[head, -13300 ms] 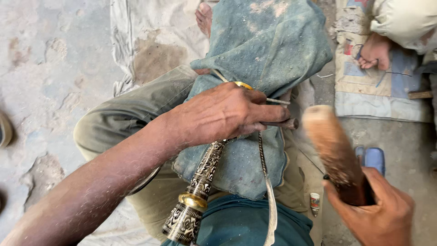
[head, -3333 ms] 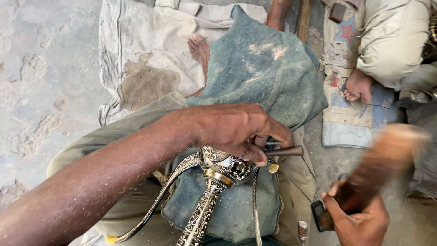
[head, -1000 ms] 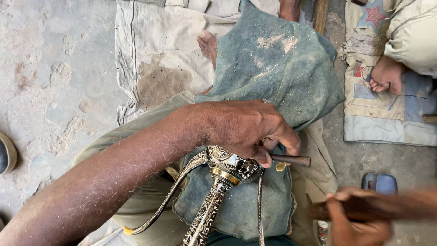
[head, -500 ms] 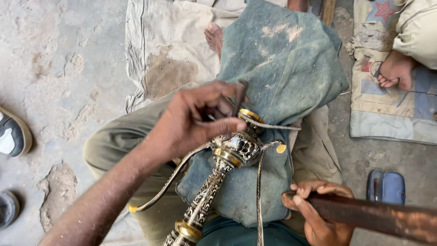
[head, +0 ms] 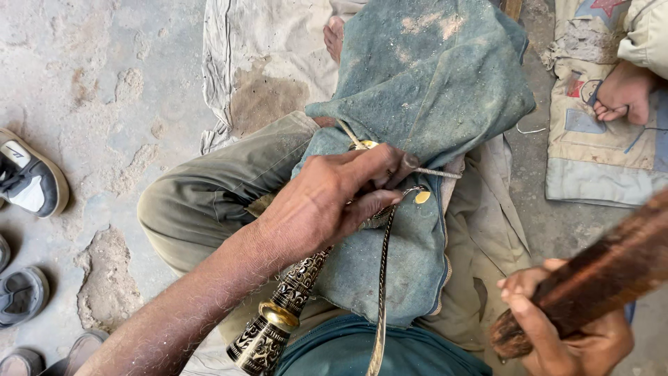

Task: The person sits on the floor and uses a hammer and chisel to shape a decorative metal object. They repeatedly strike the chisel against the metal surface, adjusting the object's position as needed.

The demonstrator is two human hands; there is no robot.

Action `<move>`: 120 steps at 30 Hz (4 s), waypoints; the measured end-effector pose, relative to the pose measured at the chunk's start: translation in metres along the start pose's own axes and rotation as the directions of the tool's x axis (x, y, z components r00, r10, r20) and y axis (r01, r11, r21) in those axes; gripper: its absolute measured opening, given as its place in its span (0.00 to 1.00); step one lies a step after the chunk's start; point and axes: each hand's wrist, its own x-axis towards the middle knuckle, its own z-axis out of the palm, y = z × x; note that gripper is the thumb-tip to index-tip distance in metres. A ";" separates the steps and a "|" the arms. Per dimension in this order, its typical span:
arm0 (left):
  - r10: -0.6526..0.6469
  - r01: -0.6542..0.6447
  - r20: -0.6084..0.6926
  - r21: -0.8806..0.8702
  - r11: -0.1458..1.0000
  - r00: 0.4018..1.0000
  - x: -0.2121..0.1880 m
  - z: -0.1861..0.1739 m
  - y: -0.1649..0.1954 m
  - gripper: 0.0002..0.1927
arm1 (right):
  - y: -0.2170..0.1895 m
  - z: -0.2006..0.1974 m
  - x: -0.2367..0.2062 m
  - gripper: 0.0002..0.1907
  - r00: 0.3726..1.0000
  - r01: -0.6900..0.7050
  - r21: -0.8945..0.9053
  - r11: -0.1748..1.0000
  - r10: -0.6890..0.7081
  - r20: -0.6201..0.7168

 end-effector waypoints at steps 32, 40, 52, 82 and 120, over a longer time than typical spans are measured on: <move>0.034 -0.049 0.107 0.148 0.988 0.994 0.010 0.007 0.003 0.23 | -0.037 -0.023 0.058 0.18 0.974 0.029 -0.812 0.582 0.165 0.153; 0.046 -0.056 0.092 0.110 0.992 0.995 0.008 0.006 -0.001 0.23 | -0.023 -0.043 0.054 0.25 0.961 0.135 -0.881 0.453 0.156 0.228; 0.054 -0.058 0.049 0.076 0.995 0.997 0.006 0.006 -0.002 0.21 | -0.025 -0.054 0.055 0.10 0.982 0.181 -0.802 0.569 -0.064 0.176; 0.016 -0.022 0.064 0.102 0.995 0.998 -0.005 0.001 -0.007 0.21 | -0.039 -0.050 0.052 0.30 0.956 0.273 -0.843 0.463 -0.029 0.293; 0.371 -0.368 0.109 -0.043 0.929 0.922 -0.005 -0.027 -0.033 0.22 | 0.009 0.033 -0.024 0.24 0.997 0.006 -0.168 0.986 -0.020 -0.078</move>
